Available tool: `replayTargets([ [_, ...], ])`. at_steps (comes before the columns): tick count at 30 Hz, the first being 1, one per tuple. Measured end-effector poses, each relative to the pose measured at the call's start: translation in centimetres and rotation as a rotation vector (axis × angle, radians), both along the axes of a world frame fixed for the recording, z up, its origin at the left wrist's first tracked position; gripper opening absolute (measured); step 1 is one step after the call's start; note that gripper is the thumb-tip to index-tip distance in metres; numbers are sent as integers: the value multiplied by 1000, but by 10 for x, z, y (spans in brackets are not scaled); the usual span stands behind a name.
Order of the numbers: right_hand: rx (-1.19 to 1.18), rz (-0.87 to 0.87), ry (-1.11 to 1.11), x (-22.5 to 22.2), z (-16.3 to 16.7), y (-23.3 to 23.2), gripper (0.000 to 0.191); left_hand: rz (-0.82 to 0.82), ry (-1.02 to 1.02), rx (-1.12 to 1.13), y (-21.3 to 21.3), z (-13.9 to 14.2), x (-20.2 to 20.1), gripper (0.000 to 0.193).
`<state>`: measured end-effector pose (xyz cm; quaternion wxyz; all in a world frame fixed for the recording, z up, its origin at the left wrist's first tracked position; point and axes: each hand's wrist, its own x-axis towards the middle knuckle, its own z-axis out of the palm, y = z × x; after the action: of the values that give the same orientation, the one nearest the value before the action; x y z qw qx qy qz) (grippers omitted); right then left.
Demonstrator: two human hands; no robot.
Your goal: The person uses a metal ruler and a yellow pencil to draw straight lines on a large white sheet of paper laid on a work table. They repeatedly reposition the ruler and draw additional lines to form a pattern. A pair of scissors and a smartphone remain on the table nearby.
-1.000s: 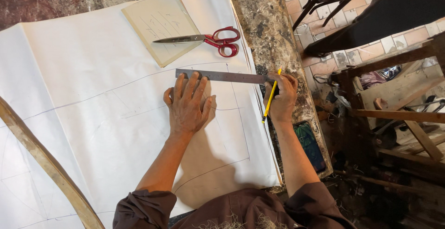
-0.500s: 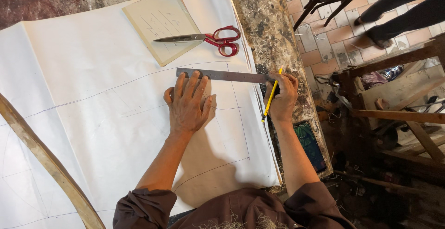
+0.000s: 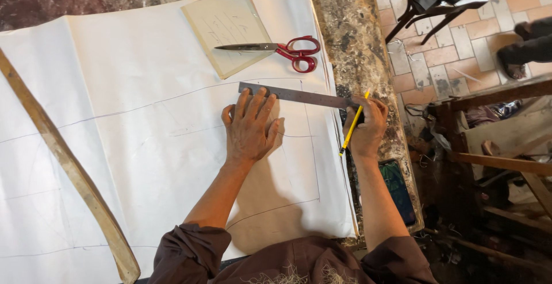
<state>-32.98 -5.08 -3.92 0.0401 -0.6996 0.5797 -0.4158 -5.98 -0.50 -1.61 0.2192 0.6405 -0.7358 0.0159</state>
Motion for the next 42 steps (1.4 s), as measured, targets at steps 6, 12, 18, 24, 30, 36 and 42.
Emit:
replayTargets([
  [6,-3,18,6,-1,-3,-1,25,3,-11,11,-1,-1,1,52],
  [12,1,14,27,-3,-4,-1,24,5,-18,20,-1,-1,0,53],
  [18,-4,7,13,-3,-5,-1,25,-3,-12,36,-1,-2,0,53],
  [24,4,6,20,-3,-5,-1,26,-3,-4,19,0,-1,-2,51],
  [30,-1,7,21,-3,-4,0,26,-8,-20,45,-1,-1,-2,52],
  [36,16,7,11,-2,-4,0,22,2,1,57,0,-3,-1,52],
  [42,23,1,13,-2,-4,0,23,6,0,54,0,-2,-1,52],
])
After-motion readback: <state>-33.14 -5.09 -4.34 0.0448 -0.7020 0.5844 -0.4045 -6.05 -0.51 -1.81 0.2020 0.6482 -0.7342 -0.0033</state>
